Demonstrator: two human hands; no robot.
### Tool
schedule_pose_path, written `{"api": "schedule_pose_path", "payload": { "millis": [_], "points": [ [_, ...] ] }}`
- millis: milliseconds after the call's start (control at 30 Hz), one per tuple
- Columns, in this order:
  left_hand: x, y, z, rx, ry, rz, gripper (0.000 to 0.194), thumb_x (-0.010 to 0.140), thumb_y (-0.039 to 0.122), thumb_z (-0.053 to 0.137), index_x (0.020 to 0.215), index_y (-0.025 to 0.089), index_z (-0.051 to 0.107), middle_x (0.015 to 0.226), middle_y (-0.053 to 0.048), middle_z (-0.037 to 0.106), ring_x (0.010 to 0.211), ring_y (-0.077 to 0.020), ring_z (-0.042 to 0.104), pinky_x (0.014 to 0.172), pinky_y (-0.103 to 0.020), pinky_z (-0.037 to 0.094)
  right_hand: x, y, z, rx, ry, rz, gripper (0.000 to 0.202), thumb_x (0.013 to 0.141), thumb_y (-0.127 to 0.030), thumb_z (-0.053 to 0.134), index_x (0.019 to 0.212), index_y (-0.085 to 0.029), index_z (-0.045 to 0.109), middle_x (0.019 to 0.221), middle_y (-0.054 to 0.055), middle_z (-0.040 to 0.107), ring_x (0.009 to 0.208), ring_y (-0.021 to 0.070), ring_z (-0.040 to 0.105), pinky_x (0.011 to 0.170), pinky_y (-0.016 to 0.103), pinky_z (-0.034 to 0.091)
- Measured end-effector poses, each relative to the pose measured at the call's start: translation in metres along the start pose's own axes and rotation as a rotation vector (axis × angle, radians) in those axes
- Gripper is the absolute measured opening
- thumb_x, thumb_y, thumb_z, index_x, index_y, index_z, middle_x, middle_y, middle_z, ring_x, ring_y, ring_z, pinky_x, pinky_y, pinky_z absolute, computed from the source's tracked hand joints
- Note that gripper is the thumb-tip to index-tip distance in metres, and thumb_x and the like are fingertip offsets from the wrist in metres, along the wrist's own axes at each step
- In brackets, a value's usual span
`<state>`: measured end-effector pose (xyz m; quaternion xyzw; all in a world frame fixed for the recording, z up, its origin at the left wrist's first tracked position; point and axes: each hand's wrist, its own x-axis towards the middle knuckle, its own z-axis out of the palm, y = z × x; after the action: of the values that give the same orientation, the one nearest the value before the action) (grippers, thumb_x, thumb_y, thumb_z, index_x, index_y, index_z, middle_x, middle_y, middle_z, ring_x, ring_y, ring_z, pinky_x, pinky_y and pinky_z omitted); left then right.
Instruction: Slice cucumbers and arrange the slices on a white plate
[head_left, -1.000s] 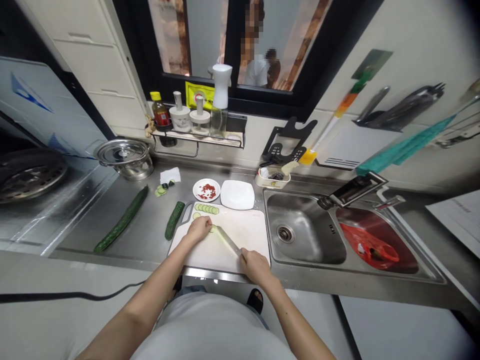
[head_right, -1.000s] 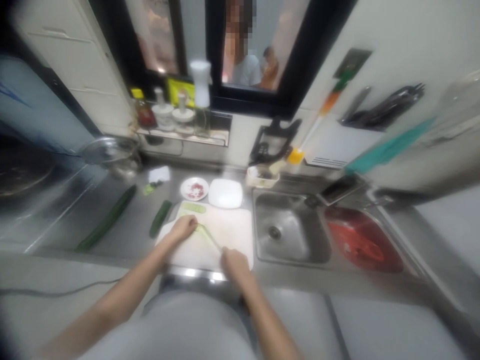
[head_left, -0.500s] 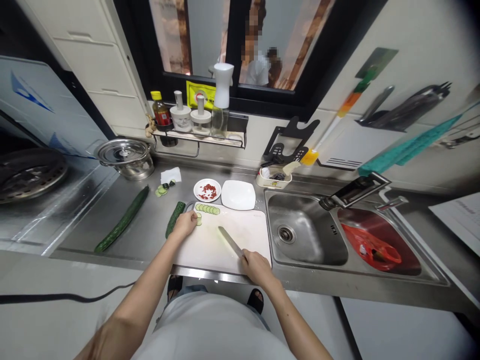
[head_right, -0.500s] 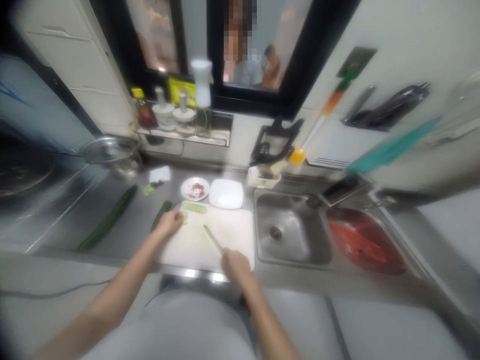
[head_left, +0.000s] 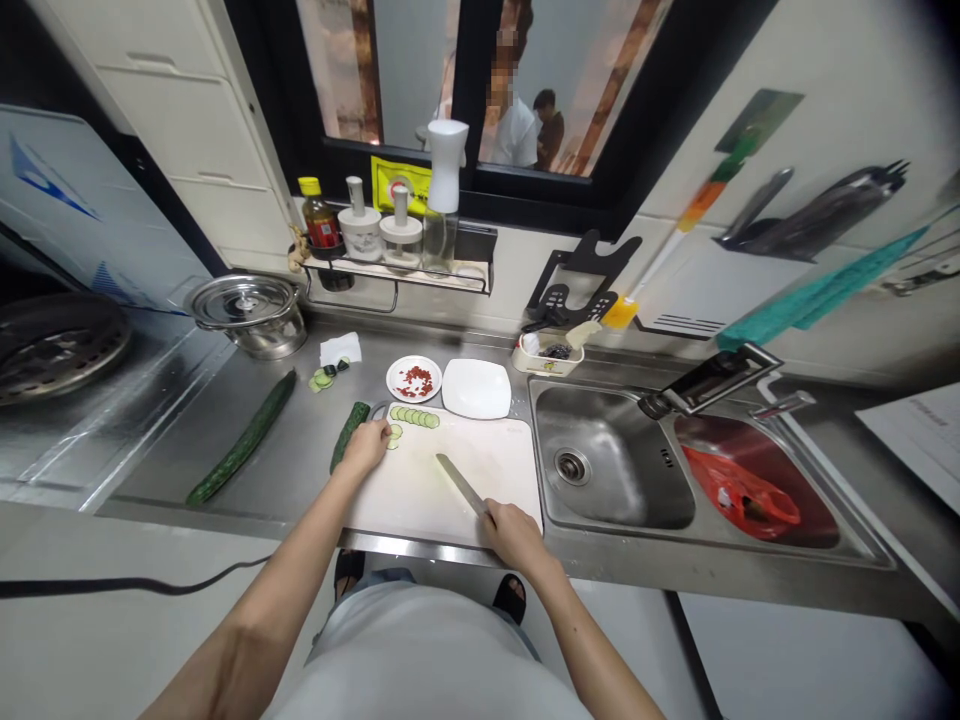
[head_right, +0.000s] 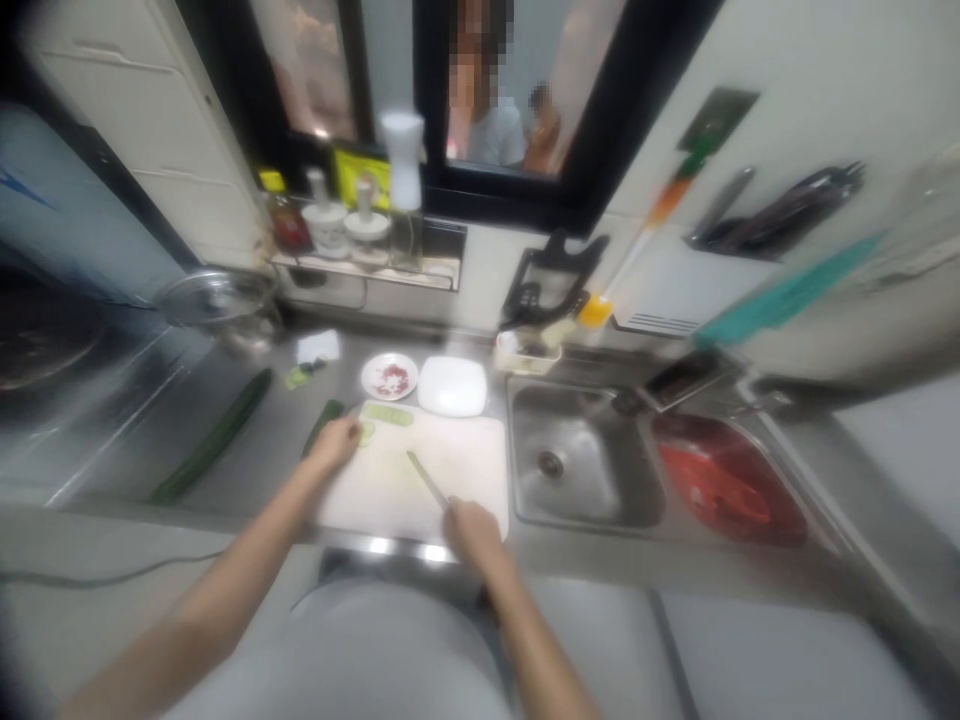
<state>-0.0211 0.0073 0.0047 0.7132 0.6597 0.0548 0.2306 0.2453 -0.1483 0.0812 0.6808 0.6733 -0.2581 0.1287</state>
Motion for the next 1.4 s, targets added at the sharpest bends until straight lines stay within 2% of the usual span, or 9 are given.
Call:
{"api": "schedule_pose_path", "payload": {
  "millis": [300,533,667,800,967,1167,1400],
  "points": [
    [-0.001,-0.003,0.003,-0.019,0.047,0.044,0.016,0.083,0.014,0.049,0.087,0.020,0.063,0.086,-0.005,0.069,0.081,-0.0176,0.062,0.068,-0.023,0.038,0.001,0.000,-0.001,-0.013,-0.002,0.006,0.029,0.093,-0.023,0.034,0.101,-0.020,0.061,0.097,0.009,0.069,0.089,0.0194,0.064,0.065,0.025,0.035],
    [-0.002,-0.001,0.000,-0.050,0.053,0.066,0.020,0.085,0.013,0.046,0.094,0.020,0.062,0.093,-0.006,0.067,0.087,-0.0178,0.060,0.075,-0.024,0.040,0.002,0.000,-0.001,0.000,-0.017,0.007,0.030,0.092,-0.024,0.034,0.105,-0.020,0.061,0.098,0.009,0.069,0.089,0.0192,0.063,0.067,0.026,0.036],
    [-0.002,0.002,-0.002,-0.079,0.115,0.049,0.021,0.087,0.016,0.045,0.098,0.020,0.062,0.095,-0.007,0.067,0.088,-0.0181,0.060,0.076,-0.025,0.041,0.003,0.001,-0.002,0.000,-0.006,0.006,0.030,0.092,-0.023,0.034,0.103,-0.020,0.061,0.096,0.009,0.069,0.088,0.0194,0.063,0.065,0.026,0.035],
    [0.000,0.015,-0.003,-0.128,0.164,0.080,0.023,0.085,0.021,0.049,0.104,0.019,0.062,0.101,-0.007,0.066,0.092,-0.0188,0.059,0.082,-0.027,0.043,0.004,0.002,-0.004,0.001,-0.004,0.007,0.030,0.091,-0.023,0.034,0.103,-0.020,0.062,0.096,0.009,0.069,0.087,0.0191,0.063,0.064,0.025,0.034],
    [0.010,0.044,0.010,-0.160,0.104,0.189,0.027,0.085,0.024,0.053,0.109,0.020,0.064,0.110,-0.007,0.064,0.106,-0.0208,0.055,0.094,-0.030,0.040,0.005,0.004,-0.004,0.003,0.003,0.024,0.031,0.092,-0.022,0.033,0.105,-0.021,0.061,0.097,0.008,0.069,0.088,0.0188,0.063,0.066,0.025,0.034],
    [0.024,0.073,0.023,-0.074,0.042,0.169,0.036,0.087,0.028,0.051,0.122,0.022,0.059,0.116,-0.011,0.059,0.112,-0.0241,0.052,0.096,-0.033,0.038,0.003,0.009,-0.002,0.010,0.035,0.046,0.030,0.093,-0.024,0.033,0.103,-0.021,0.061,0.095,0.007,0.070,0.087,0.0179,0.063,0.064,0.024,0.033],
    [0.029,0.081,0.017,0.011,0.033,0.184,0.024,0.087,0.025,0.051,0.106,0.019,0.063,0.111,-0.011,0.058,0.107,-0.0230,0.053,0.093,-0.032,0.039,0.002,0.017,-0.002,0.026,0.032,0.069,0.031,0.092,-0.024,0.034,0.103,-0.020,0.062,0.096,0.009,0.070,0.087,0.0186,0.063,0.066,0.025,0.034]
  ]
}}
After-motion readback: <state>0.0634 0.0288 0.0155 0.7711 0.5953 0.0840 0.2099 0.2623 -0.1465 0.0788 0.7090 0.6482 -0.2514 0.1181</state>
